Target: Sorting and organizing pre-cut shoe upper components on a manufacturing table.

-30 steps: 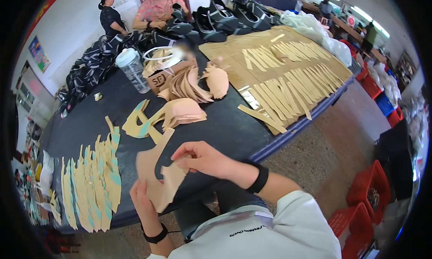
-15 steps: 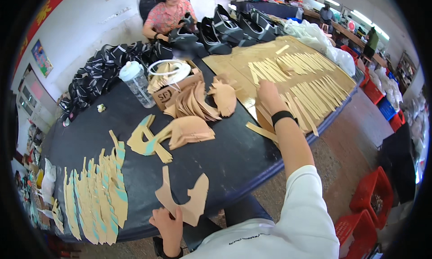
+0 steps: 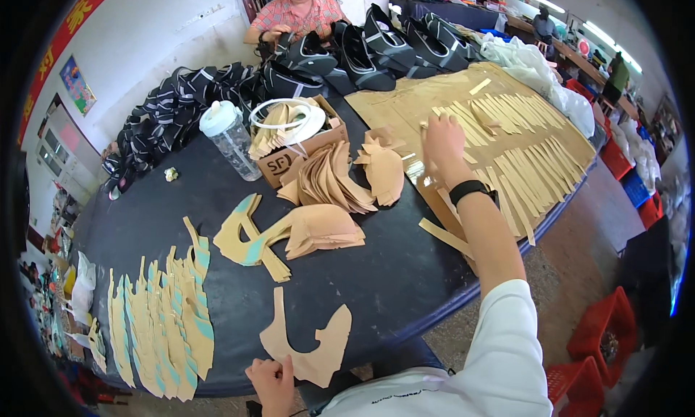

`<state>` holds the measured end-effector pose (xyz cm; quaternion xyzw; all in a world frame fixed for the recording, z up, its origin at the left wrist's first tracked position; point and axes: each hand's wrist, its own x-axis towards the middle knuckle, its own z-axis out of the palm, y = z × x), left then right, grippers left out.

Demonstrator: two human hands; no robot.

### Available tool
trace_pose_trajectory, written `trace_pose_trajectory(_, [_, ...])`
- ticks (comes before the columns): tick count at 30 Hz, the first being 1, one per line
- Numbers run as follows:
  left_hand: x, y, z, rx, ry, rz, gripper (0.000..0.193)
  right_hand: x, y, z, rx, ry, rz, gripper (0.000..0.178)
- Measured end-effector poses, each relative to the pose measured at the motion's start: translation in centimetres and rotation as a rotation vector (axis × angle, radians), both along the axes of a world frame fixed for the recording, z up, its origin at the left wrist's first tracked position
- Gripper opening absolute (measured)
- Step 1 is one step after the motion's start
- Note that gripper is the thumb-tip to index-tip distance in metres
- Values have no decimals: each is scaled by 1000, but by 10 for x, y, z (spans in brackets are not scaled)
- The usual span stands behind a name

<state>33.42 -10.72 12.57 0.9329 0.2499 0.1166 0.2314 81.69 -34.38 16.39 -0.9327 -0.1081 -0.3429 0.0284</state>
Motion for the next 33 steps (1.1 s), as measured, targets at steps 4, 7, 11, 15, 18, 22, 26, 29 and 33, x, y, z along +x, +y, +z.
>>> trace_pose_trajectory(4, [-7,5,7,85,-80,122,28,-47,6,62,409,-77,297,9])
trace_pose_trajectory(7, [9,2,23,47,-198,142,24,-79,6,92,539,4,549,10])
trace_pose_trajectory(11, [20,-5,41,-28,-104,-341,67,-95,3,98,887,343,710,18])
trace_pose_trajectory(15, [9,-18,25,104,76,-621,93,-153,28,106,1091,482,1031,25])
trace_pose_trajectory(18, [21,-13,47,-350,-318,-582,96,-209,46,115,1040,817,1192,28])
trace_pose_trajectory(22, [59,-28,65,-342,-616,-391,82,-273,72,121,1067,1229,1419,31])
trace_pose_trajectory(26, [57,-16,44,-852,-306,-549,45,-288,75,118,1145,1183,1496,34])
trace_pose_trajectory(29, [39,-15,63,-1256,-252,-435,15,-268,67,109,1189,948,1310,26])
trace_pose_trajectory(33, [34,0,71,-1211,-210,-176,12,-224,50,81,1293,792,1115,17])
